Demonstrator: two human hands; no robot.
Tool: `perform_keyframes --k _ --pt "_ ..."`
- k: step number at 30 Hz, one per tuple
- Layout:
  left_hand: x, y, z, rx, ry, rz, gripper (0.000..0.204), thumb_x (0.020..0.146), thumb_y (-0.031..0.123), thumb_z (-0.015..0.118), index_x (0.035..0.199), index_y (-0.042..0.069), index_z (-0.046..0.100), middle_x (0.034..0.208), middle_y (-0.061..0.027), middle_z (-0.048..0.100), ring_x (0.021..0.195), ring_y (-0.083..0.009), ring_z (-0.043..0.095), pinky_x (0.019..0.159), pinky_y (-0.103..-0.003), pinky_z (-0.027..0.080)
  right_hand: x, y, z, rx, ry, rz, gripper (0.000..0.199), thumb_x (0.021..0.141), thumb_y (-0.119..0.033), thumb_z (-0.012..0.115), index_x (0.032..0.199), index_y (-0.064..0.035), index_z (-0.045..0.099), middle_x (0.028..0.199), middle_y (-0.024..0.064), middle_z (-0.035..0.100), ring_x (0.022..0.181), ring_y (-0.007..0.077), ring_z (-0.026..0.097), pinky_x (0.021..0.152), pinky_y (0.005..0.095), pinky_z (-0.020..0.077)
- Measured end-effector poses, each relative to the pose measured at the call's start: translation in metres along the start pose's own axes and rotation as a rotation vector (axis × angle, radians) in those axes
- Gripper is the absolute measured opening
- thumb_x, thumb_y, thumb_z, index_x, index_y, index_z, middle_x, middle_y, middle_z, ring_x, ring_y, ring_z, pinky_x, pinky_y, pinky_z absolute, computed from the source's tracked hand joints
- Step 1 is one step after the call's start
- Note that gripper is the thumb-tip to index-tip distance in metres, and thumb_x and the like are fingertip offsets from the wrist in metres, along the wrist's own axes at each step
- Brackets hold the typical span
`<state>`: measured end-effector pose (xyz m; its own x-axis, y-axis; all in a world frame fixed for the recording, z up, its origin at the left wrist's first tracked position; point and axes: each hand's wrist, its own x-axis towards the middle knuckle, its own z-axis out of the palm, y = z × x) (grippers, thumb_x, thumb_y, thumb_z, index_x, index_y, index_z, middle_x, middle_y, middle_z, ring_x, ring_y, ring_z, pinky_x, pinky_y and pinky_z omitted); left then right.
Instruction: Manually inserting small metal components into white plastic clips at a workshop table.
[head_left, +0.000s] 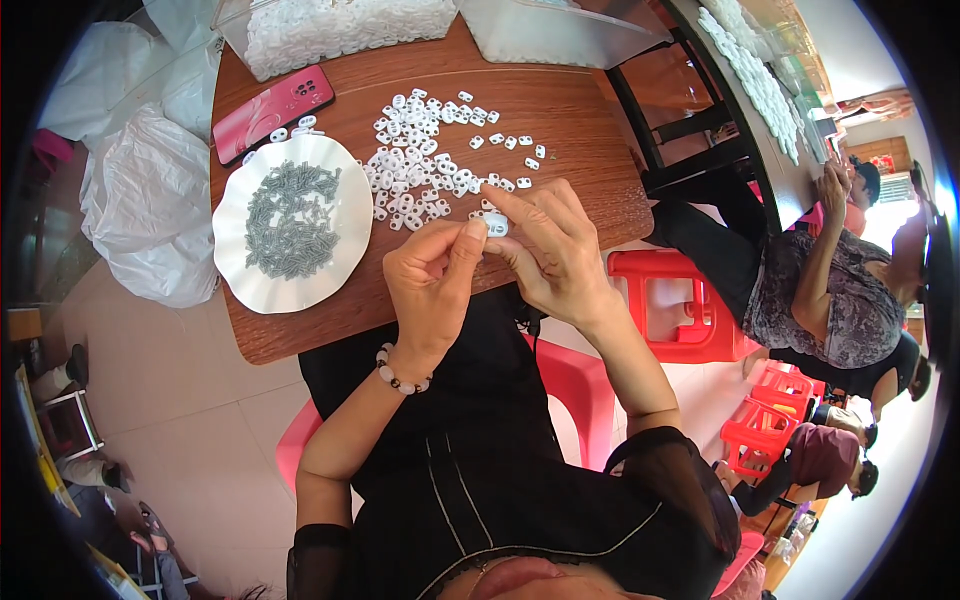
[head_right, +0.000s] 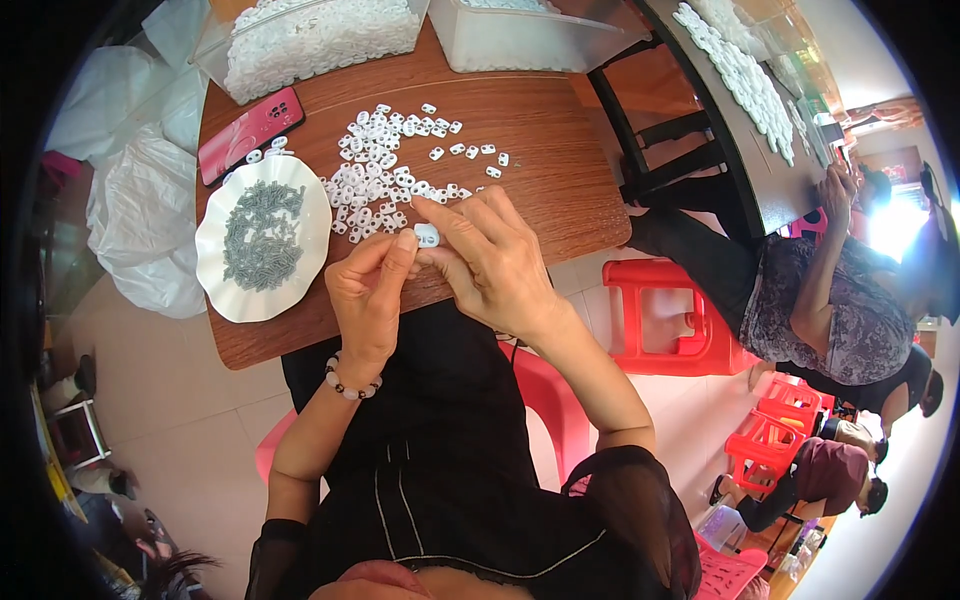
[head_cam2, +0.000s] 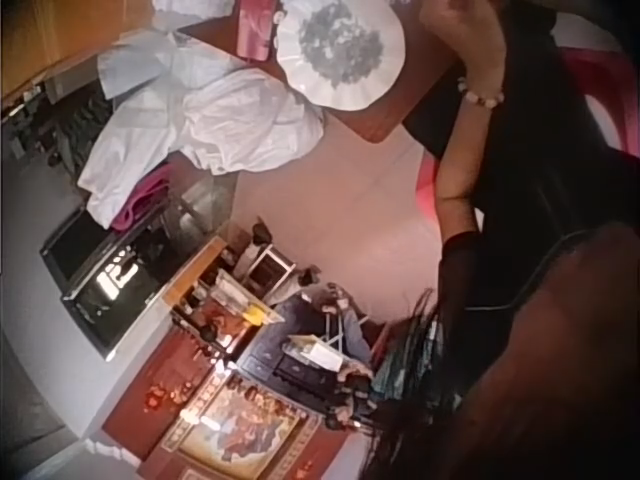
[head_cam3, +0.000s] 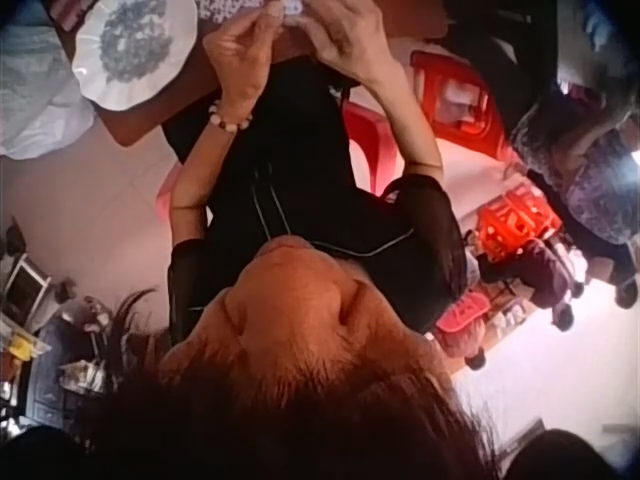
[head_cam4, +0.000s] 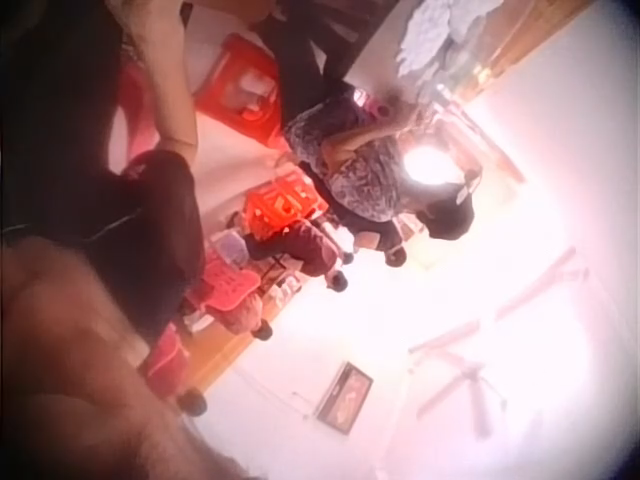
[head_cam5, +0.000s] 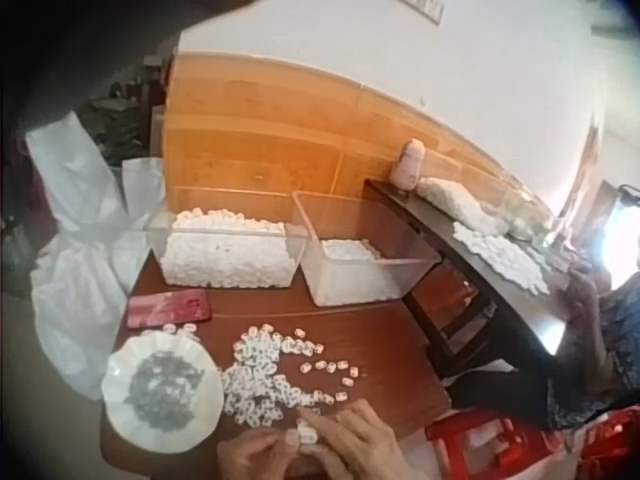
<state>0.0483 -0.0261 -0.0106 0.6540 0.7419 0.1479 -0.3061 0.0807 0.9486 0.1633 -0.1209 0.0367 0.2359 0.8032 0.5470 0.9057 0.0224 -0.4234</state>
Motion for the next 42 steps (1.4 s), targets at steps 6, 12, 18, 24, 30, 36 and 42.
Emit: perform_keyframes --k 6,12,18,24,30,36,42 --pt "0.000 -0.002 0.000 0.004 0.002 -0.021 0.020 0.091 0.012 0.063 0.083 -0.005 0.068 0.069 0.0026 0.056 0.060 -0.0016 0.040 0.052 -0.020 0.031 0.000 0.003 0.000 0.012 -0.032 0.028 0.038 0.072 -0.004 0.072 0.110 -0.0017 0.064 0.084 0.0100 0.061 0.077 0.0276 0.054 0.067 0.0357 0.0461" --pt "0.004 -0.022 0.000 -0.094 0.069 -0.118 0.025 0.095 0.016 0.059 0.082 -0.004 0.066 0.069 0.0010 0.058 0.061 -0.0019 0.046 0.055 -0.018 0.036 0.030 0.031 -0.018 -0.046 0.052 0.021 0.028 0.075 -0.005 0.073 0.102 0.0004 0.067 0.081 0.0103 0.063 0.073 0.0219 0.056 0.066 0.0325 0.0468" --pt "0.003 -0.040 -0.004 0.117 0.061 -0.026 0.034 0.091 0.015 0.059 0.061 -0.001 0.056 0.049 0.0036 0.047 0.047 -0.0018 0.039 0.043 -0.023 0.028 0.139 0.135 -0.053 -0.300 0.311 0.158 0.027 0.081 -0.022 0.067 0.100 -0.0034 0.069 0.086 0.0154 0.068 0.075 0.0261 0.065 0.065 0.0355 0.0504" --pt "0.004 -0.041 0.001 0.166 0.033 -0.004 0.033 0.091 0.013 0.059 0.061 -0.001 0.057 0.049 0.0018 0.046 0.046 -0.0032 0.038 0.044 -0.025 0.028 0.184 0.231 -0.056 -0.608 0.238 0.417 0.034 0.080 -0.030 0.066 0.103 -0.0051 0.069 0.090 0.0146 0.070 0.088 0.0320 0.066 0.077 0.0406 0.0515" --pt "0.003 -0.038 -0.007 0.157 0.028 -0.013 0.033 0.091 0.012 0.058 0.061 0.000 0.055 0.053 0.0017 0.049 0.049 -0.0028 0.040 0.046 -0.022 0.030 0.163 0.203 -0.022 -0.409 0.355 0.267 0.027 0.082 -0.026 0.065 0.100 -0.0070 0.069 0.090 0.0113 0.070 0.087 0.0307 0.064 0.078 0.0396 0.0502" --pt "0.004 -0.040 -0.007 0.182 -0.007 -0.020 0.032 0.092 0.011 0.058 0.063 0.000 0.055 0.057 0.0030 0.051 0.052 -0.0012 0.040 0.047 -0.020 0.031 0.101 0.126 0.014 -0.139 0.166 -0.011 0.012 0.080 -0.014 0.068 0.090 -0.0061 0.070 0.081 0.0115 0.067 0.076 0.0307 0.060 0.068 0.0402 0.0482" --pt "0.004 -0.040 -0.004 0.143 0.018 -0.024 0.032 0.090 0.011 0.060 0.060 0.000 0.053 0.052 0.0002 0.048 0.048 -0.0047 0.040 0.045 -0.025 0.030 0.060 0.081 0.038 -0.044 -0.203 0.042 0.015 0.078 -0.010 0.070 0.092 -0.0053 0.068 0.082 0.0102 0.067 0.079 0.0292 0.058 0.072 0.0389 0.0481"
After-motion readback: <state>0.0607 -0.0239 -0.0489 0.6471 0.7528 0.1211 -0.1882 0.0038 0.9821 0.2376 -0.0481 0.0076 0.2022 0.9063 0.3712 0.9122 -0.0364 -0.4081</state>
